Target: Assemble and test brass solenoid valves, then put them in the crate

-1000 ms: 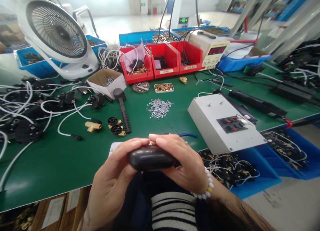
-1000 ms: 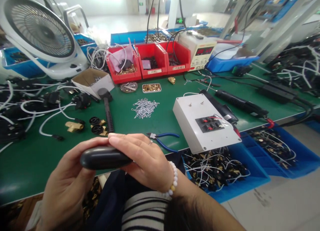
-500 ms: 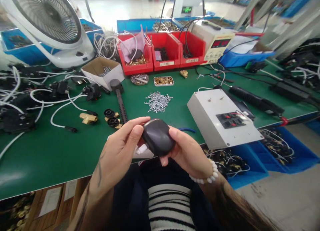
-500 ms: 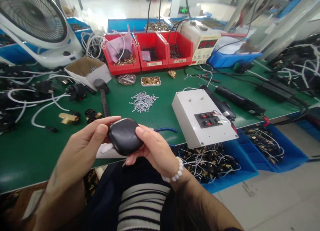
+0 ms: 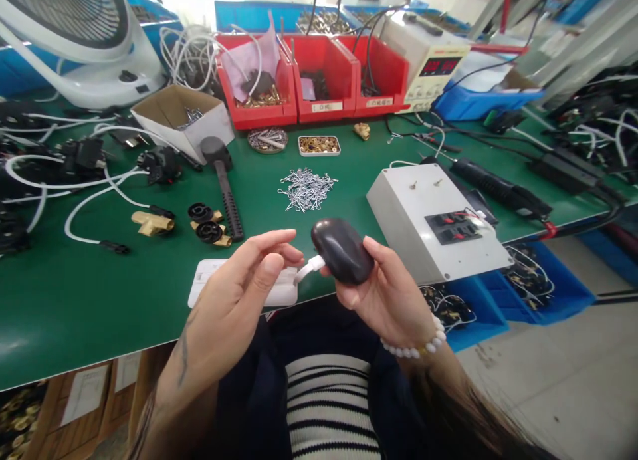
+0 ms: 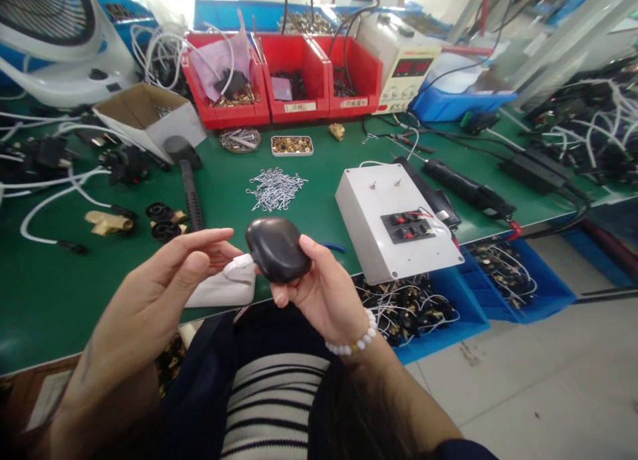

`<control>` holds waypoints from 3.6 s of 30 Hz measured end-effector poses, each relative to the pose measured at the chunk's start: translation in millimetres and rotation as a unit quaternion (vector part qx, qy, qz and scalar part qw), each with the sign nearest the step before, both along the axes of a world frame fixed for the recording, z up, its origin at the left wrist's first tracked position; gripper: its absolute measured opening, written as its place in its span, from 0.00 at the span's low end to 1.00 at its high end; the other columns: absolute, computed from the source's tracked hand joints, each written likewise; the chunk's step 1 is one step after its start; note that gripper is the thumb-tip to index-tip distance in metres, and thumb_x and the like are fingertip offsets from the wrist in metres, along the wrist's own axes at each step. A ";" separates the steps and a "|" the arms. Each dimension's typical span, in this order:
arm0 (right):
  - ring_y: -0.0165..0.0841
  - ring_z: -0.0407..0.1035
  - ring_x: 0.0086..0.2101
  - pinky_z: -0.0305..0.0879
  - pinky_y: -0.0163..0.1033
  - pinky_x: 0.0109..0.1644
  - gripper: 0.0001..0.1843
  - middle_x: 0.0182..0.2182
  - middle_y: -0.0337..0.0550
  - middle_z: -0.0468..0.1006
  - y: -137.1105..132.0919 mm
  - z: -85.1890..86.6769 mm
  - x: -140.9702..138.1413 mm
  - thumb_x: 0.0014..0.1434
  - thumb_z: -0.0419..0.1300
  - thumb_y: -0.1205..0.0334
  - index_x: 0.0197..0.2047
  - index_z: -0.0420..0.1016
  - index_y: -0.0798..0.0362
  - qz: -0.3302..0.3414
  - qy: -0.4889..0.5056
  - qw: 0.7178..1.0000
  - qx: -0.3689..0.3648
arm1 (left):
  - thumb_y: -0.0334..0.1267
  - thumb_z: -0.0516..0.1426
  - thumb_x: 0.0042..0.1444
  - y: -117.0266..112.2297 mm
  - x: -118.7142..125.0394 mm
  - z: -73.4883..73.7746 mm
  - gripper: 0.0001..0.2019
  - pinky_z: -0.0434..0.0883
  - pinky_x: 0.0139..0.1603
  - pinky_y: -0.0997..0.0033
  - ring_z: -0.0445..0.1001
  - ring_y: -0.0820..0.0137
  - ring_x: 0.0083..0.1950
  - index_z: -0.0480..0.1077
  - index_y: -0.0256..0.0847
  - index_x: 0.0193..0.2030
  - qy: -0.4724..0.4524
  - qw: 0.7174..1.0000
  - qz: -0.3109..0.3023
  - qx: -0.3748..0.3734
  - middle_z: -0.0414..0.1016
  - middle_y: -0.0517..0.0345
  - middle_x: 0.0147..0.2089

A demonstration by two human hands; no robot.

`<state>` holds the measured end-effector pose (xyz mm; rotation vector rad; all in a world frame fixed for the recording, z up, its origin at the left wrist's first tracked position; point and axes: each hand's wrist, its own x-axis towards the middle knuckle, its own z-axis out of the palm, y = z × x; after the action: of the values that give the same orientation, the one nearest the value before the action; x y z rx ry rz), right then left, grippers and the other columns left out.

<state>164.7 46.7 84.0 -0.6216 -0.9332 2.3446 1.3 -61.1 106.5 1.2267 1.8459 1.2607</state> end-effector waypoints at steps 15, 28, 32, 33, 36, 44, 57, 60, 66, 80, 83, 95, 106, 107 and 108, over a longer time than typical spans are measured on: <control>0.30 0.69 0.27 0.71 0.32 0.25 0.17 0.40 0.44 0.77 -7.9 -4.3 76.9 0.57 0.64 0.55 0.49 0.77 0.49 -0.181 -0.122 0.967 0.132 | 0.41 0.55 0.66 -15.1 7.3 -22.9 0.07 0.71 0.48 0.77 0.76 0.75 0.45 0.73 0.47 0.46 0.183 0.983 0.003 0.023 0.77 0.64 0.47; 0.36 0.71 0.54 0.71 0.46 0.58 0.24 0.58 0.39 0.74 -7.0 -8.8 70.9 0.59 0.68 0.61 0.57 0.72 0.36 -0.131 -0.108 0.924 0.342 | 0.33 0.56 0.66 0.3 37.9 2.8 0.06 0.69 0.53 0.79 0.72 0.76 0.49 0.69 0.43 0.48 0.255 0.952 -0.072 0.150 0.72 0.61 0.47; 0.37 0.72 0.54 0.70 0.47 0.59 0.24 0.54 0.41 0.77 -5.3 5.9 62.0 0.62 0.65 0.65 0.59 0.71 0.38 -0.088 -0.119 0.881 0.450 | 0.42 0.55 0.66 -5.0 38.5 10.1 0.12 0.71 0.54 0.71 0.72 0.69 0.53 0.66 0.44 0.54 0.260 0.951 -0.058 0.158 0.71 0.56 0.51; 0.37 0.71 0.55 0.69 0.48 0.60 0.24 0.55 0.41 0.77 -5.1 10.2 59.0 0.63 0.64 0.66 0.60 0.71 0.39 -0.080 -0.119 0.864 0.483 | 0.45 0.55 0.66 -6.7 38.2 12.2 0.15 0.71 0.55 0.69 0.71 0.66 0.54 0.65 0.44 0.56 0.270 0.948 -0.054 0.161 0.70 0.54 0.53; 0.35 0.69 0.56 0.67 0.46 0.62 0.22 0.57 0.43 0.75 -5.8 20.9 47.6 0.66 0.57 0.69 0.60 0.72 0.40 -0.061 -0.112 0.807 0.577 | 0.46 0.60 0.62 -12.0 36.8 17.0 0.23 0.73 0.56 0.66 0.72 0.63 0.56 0.63 0.46 0.61 0.317 0.934 -0.055 0.156 0.70 0.53 0.56; 0.36 0.73 0.51 0.72 0.43 0.56 0.29 0.53 0.49 0.77 -21.4 20.3 12.6 0.65 0.60 0.48 0.66 0.65 0.48 0.038 -0.007 0.959 0.280 | 0.29 0.61 0.59 -23.6 40.6 -3.9 0.29 0.74 0.57 0.59 0.74 0.60 0.56 0.63 0.53 0.65 0.362 0.902 0.092 0.218 0.72 0.55 0.57; 0.39 0.71 0.54 0.71 0.45 0.57 0.33 0.61 0.47 0.70 -12.9 36.3 17.3 0.64 0.62 0.48 0.69 0.62 0.43 0.061 -0.031 0.946 0.318 | 0.45 0.55 0.66 -32.1 42.7 4.7 0.24 0.75 0.59 0.54 0.74 0.58 0.58 0.60 0.52 0.67 0.166 0.980 0.030 0.104 0.70 0.51 0.63; 0.41 0.69 0.57 0.71 0.45 0.58 0.32 0.61 0.47 0.71 -5.6 46.7 18.0 0.61 0.65 0.50 0.66 0.67 0.45 0.065 -0.073 0.895 0.436 | 0.45 0.58 0.63 -33.5 38.9 14.8 0.29 0.80 0.51 0.61 0.76 0.58 0.58 0.55 0.55 0.69 0.129 0.990 0.026 0.057 0.68 0.53 0.66; 0.41 0.71 0.55 0.72 0.47 0.58 0.29 0.60 0.45 0.73 1.8 70.5 18.6 0.61 0.64 0.63 0.65 0.68 0.45 0.094 -0.144 0.812 0.558 | 0.44 0.56 0.64 -29.3 37.5 25.6 0.28 0.82 0.47 0.65 0.77 0.57 0.58 0.57 0.49 0.70 0.121 0.990 0.023 0.062 0.71 0.50 0.64; 0.45 0.76 0.45 0.75 0.48 0.50 0.37 0.52 0.50 0.78 -5.2 76.0 9.9 0.51 0.63 0.65 0.66 0.65 0.50 0.105 -0.236 0.677 0.689 | 0.40 0.52 0.64 -31.4 43.0 16.9 0.34 0.81 0.50 0.65 0.75 0.58 0.59 0.43 0.45 0.75 0.176 0.984 -0.018 0.033 0.72 0.48 0.63; 0.47 0.77 0.43 0.75 0.49 0.46 0.35 0.49 0.54 0.80 -8.0 76.7 8.6 0.51 0.61 0.63 0.64 0.67 0.54 0.096 -0.240 0.640 0.724 | 0.40 0.51 0.64 -33.7 45.2 14.3 0.34 0.80 0.52 0.62 0.73 0.57 0.61 0.42 0.46 0.75 0.178 0.983 -0.018 0.032 0.68 0.48 0.66; 0.37 0.76 0.29 0.73 0.38 0.33 0.21 0.32 0.36 0.83 17.8 108.9 5.2 0.45 0.65 0.67 0.44 0.82 0.46 0.129 -0.207 0.781 0.575 | 0.35 0.50 0.65 -41.3 38.8 22.7 0.29 0.73 0.63 0.57 0.64 0.58 0.69 0.53 0.55 0.72 0.029 0.999 0.000 0.027 0.61 0.61 0.71; 0.35 0.77 0.36 0.74 0.35 0.38 0.25 0.39 0.43 0.83 23.9 112.0 11.7 0.61 0.57 0.64 0.61 0.72 0.56 0.202 -0.199 0.748 0.600 | 0.33 0.51 0.64 -38.4 59.5 49.5 0.30 0.59 0.72 0.51 0.58 0.56 0.72 0.51 0.54 0.72 -0.348 0.934 0.079 -0.021 0.62 0.59 0.71; 0.35 0.78 0.37 0.74 0.34 0.38 0.25 0.41 0.44 0.83 23.5 112.1 12.2 0.62 0.56 0.64 0.62 0.70 0.57 0.204 -0.203 0.737 0.611 | 0.33 0.51 0.64 -38.3 58.1 48.2 0.31 0.59 0.72 0.50 0.58 0.55 0.72 0.50 0.53 0.73 -0.360 0.930 0.076 -0.019 0.62 0.58 0.70; 0.34 0.78 0.38 0.74 0.34 0.39 0.25 0.43 0.44 0.83 23.1 112.1 12.7 0.62 0.56 0.64 0.63 0.69 0.57 0.203 -0.205 0.730 0.620 | 0.33 0.51 0.64 -38.2 56.4 46.5 0.32 0.59 0.72 0.49 0.58 0.54 0.72 0.50 0.52 0.73 -0.367 0.928 0.071 -0.012 0.63 0.56 0.70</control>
<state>177.4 69.7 196.1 -0.3266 -2.6525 1.2699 57.8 -99.3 153.1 0.4871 1.3894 1.5018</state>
